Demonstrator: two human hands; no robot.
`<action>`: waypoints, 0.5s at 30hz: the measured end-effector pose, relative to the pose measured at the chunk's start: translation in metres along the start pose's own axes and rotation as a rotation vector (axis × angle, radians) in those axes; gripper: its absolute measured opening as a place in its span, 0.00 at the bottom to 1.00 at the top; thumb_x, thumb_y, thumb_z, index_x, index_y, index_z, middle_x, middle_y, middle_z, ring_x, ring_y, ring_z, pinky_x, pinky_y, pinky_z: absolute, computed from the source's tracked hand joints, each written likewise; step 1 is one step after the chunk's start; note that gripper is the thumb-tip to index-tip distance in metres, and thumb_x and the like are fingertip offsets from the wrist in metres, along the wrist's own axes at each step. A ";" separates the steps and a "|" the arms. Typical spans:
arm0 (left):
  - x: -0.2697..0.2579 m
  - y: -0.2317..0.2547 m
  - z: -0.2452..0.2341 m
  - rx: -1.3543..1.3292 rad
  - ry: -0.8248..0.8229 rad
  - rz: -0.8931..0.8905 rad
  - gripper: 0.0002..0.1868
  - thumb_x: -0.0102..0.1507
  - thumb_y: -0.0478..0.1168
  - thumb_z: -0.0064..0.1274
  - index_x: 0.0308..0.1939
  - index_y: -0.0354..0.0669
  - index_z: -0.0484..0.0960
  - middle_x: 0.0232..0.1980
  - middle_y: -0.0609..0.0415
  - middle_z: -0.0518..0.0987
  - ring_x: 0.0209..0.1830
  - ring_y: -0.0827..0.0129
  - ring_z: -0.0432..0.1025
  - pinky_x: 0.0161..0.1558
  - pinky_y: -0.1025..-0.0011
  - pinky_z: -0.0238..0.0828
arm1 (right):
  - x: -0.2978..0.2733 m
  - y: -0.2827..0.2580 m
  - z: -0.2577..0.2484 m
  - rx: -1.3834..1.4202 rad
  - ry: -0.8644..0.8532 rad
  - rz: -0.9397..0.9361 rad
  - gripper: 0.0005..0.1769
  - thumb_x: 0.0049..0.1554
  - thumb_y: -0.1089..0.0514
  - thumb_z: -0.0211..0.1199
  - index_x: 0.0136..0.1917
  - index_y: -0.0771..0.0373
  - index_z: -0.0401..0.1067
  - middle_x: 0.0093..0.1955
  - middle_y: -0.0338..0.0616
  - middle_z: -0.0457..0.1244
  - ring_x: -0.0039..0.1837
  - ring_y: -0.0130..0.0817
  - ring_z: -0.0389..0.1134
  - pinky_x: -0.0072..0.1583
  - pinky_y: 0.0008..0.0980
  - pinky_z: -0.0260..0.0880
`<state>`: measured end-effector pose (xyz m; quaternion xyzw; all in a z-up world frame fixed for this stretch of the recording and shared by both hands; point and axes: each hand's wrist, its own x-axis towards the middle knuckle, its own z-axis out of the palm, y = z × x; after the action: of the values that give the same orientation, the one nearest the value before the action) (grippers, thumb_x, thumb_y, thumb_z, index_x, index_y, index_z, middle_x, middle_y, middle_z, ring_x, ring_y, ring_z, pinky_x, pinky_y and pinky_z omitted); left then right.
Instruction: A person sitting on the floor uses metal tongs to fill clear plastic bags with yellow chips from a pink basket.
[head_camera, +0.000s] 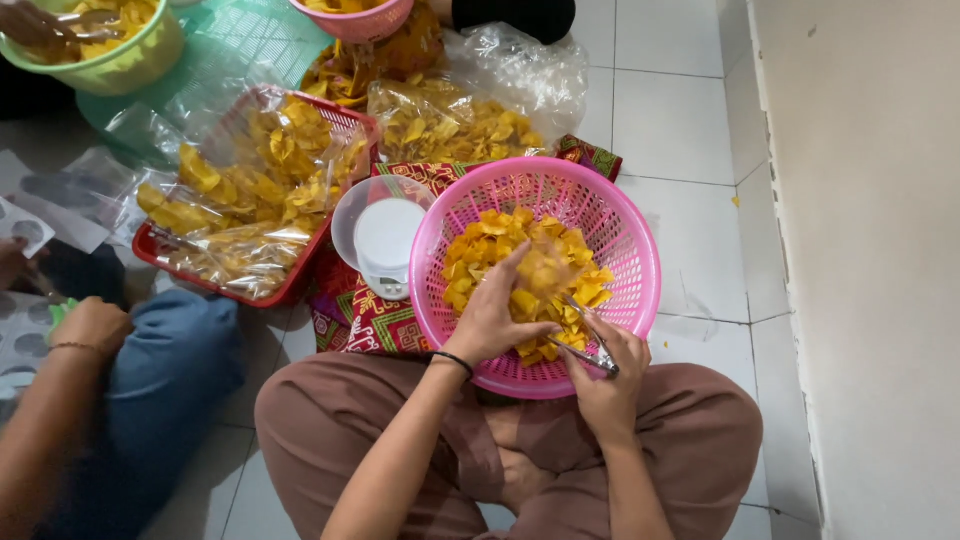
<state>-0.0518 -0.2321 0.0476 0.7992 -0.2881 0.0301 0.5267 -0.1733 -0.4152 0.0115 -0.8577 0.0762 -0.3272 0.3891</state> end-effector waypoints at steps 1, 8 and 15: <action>0.001 -0.002 0.000 0.000 0.001 0.001 0.68 0.46 0.57 0.80 0.84 0.47 0.58 0.46 0.36 0.76 0.49 0.37 0.75 0.56 0.44 0.73 | 0.001 -0.001 0.000 0.000 0.000 -0.002 0.36 0.42 0.50 0.87 0.63 0.48 0.79 0.64 0.30 0.71 0.67 0.37 0.70 0.76 0.42 0.54; 0.000 -0.013 0.005 0.116 -0.023 0.025 0.48 0.60 0.43 0.65 0.83 0.50 0.60 0.48 0.45 0.76 0.52 0.47 0.74 0.58 0.53 0.75 | -0.002 -0.001 0.000 0.049 0.007 0.033 0.36 0.42 0.55 0.87 0.64 0.49 0.81 0.63 0.35 0.71 0.67 0.40 0.71 0.74 0.41 0.61; -0.001 -0.009 0.002 0.513 -0.089 -0.099 0.54 0.57 0.56 0.67 0.84 0.59 0.58 0.55 0.52 0.71 0.56 0.52 0.70 0.55 0.52 0.75 | 0.002 -0.005 -0.002 0.076 -0.004 0.030 0.35 0.45 0.56 0.86 0.66 0.52 0.80 0.63 0.38 0.70 0.68 0.42 0.70 0.74 0.43 0.64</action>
<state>-0.0482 -0.2309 0.0390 0.9202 -0.2548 0.0412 0.2943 -0.1739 -0.4132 0.0171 -0.8418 0.0760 -0.3225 0.4262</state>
